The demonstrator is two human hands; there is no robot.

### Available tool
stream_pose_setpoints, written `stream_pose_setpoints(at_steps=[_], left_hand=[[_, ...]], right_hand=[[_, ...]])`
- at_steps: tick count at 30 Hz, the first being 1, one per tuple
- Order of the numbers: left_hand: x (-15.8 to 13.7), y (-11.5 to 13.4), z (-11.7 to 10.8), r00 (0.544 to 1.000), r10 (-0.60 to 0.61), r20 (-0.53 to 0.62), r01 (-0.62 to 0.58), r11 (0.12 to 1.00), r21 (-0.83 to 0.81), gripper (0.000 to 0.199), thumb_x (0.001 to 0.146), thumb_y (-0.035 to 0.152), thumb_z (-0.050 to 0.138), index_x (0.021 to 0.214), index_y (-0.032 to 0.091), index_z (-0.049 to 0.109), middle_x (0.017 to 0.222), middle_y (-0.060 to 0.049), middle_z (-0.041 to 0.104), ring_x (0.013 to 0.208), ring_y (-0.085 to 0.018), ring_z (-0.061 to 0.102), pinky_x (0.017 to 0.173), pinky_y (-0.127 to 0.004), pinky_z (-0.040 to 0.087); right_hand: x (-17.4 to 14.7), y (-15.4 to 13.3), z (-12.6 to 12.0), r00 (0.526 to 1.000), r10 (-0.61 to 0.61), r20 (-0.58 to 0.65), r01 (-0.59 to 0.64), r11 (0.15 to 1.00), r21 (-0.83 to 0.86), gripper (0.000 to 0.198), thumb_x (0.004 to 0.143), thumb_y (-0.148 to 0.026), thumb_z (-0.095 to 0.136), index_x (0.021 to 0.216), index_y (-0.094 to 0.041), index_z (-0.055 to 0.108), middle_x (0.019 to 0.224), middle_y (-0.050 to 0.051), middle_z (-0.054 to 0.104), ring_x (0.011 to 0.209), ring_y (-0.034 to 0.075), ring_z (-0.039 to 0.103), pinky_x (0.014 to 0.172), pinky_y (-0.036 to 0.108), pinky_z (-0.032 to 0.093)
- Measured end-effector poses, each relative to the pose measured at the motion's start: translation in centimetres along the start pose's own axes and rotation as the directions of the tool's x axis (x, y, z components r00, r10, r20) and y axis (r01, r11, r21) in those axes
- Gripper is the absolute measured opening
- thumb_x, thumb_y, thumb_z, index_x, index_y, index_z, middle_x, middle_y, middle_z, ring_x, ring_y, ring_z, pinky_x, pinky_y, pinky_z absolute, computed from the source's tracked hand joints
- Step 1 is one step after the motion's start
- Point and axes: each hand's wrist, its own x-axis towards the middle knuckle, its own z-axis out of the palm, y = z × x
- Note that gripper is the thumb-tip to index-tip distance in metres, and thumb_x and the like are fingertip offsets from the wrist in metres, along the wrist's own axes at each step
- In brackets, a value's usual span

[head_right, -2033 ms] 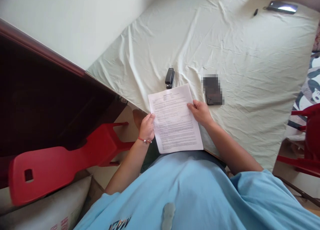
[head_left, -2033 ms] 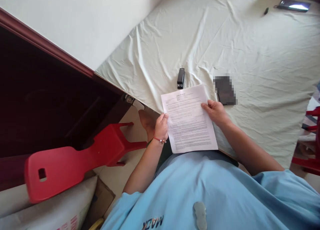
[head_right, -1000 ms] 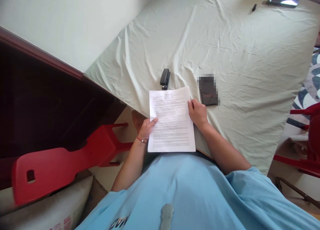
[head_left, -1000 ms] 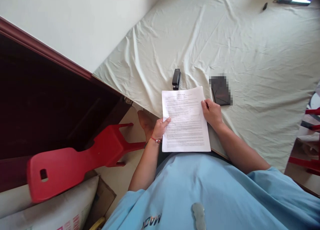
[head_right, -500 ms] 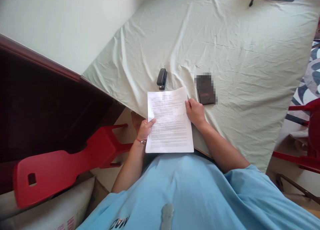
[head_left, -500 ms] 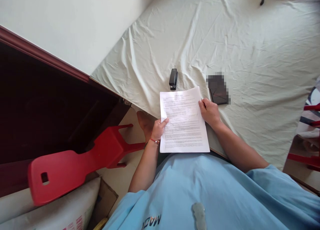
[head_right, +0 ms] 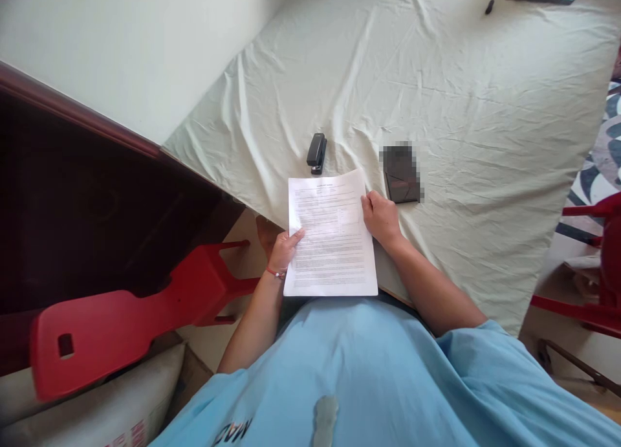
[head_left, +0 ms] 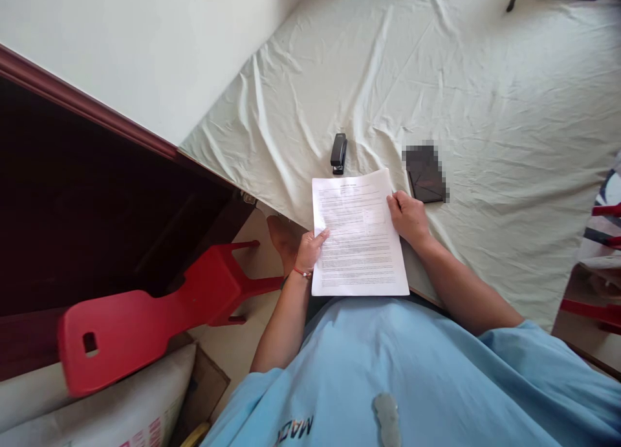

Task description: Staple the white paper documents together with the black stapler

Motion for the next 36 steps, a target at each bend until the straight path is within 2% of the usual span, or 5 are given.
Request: stream_pose_setpoints(at_steps=[15,24,27,31,36], left_hand=[[0.03,-0.01,0.02,1.000,-0.010,-0.011,0.010,1.000,-0.010,0.054,0.063,0.053,0.090,0.092,0.009,0.080,0.091,-0.012,0.077,0.089,-0.029,0.073,0.083,-0.038,0.056],[0.32,-0.49,-0.55,1.000,-0.010,-0.012,0.010,1.000,-0.002,0.052,0.063,0.053,0.090,0.090,0.010,0.079,0.087,-0.009,0.077,0.079,-0.024,0.072,0.079,-0.035,0.055],[0.30,-0.57,-0.43,1.000,-0.004,-0.011,0.004,1.000,-0.017,0.052,0.063,0.053,0.090,0.091,0.010,0.079,0.090,-0.010,0.077,0.085,-0.027,0.073,0.082,-0.037,0.056],[0.13,-0.45,-0.27,1.000,-0.006,-0.011,0.006,1.000,-0.017,0.052,0.064,0.053,0.090,0.092,0.010,0.079,0.091,-0.011,0.077,0.093,-0.031,0.073,0.086,-0.041,0.056],[0.17,-0.38,-0.34,1.000,-0.010,-0.021,0.009,1.000,-0.006,0.054,0.062,0.053,0.090,0.092,0.009,0.079,0.091,-0.012,0.077,0.092,-0.031,0.073,0.087,-0.041,0.057]], right_hand=[[0.12,0.01,-0.09,1.000,0.003,0.006,-0.003,1.000,-0.005,0.031,0.097,-0.042,0.040,0.071,-0.025,0.041,0.069,0.005,0.060,0.066,0.020,0.047,0.065,0.034,0.029],[0.26,-0.05,-0.12,1.000,0.025,-0.007,-0.025,1.000,0.010,0.034,0.097,-0.043,0.042,0.068,-0.025,0.045,0.067,0.004,0.060,0.066,0.019,0.049,0.065,0.033,0.031],[0.23,-0.03,-0.12,1.000,0.029,-0.010,-0.029,1.000,0.008,0.037,0.099,-0.046,0.042,0.070,-0.024,0.051,0.070,0.006,0.063,0.067,0.020,0.052,0.066,0.033,0.031],[0.19,0.14,0.00,1.000,0.014,-0.001,-0.014,1.000,0.018,0.030,0.098,-0.040,0.044,0.080,-0.022,0.059,0.079,0.008,0.069,0.073,0.022,0.057,0.070,0.033,0.034],[0.21,0.33,0.13,1.000,0.010,0.018,-0.010,1.000,-0.010,0.027,0.098,-0.037,0.044,0.078,-0.023,0.056,0.079,0.009,0.070,0.072,0.022,0.057,0.070,0.034,0.034]])
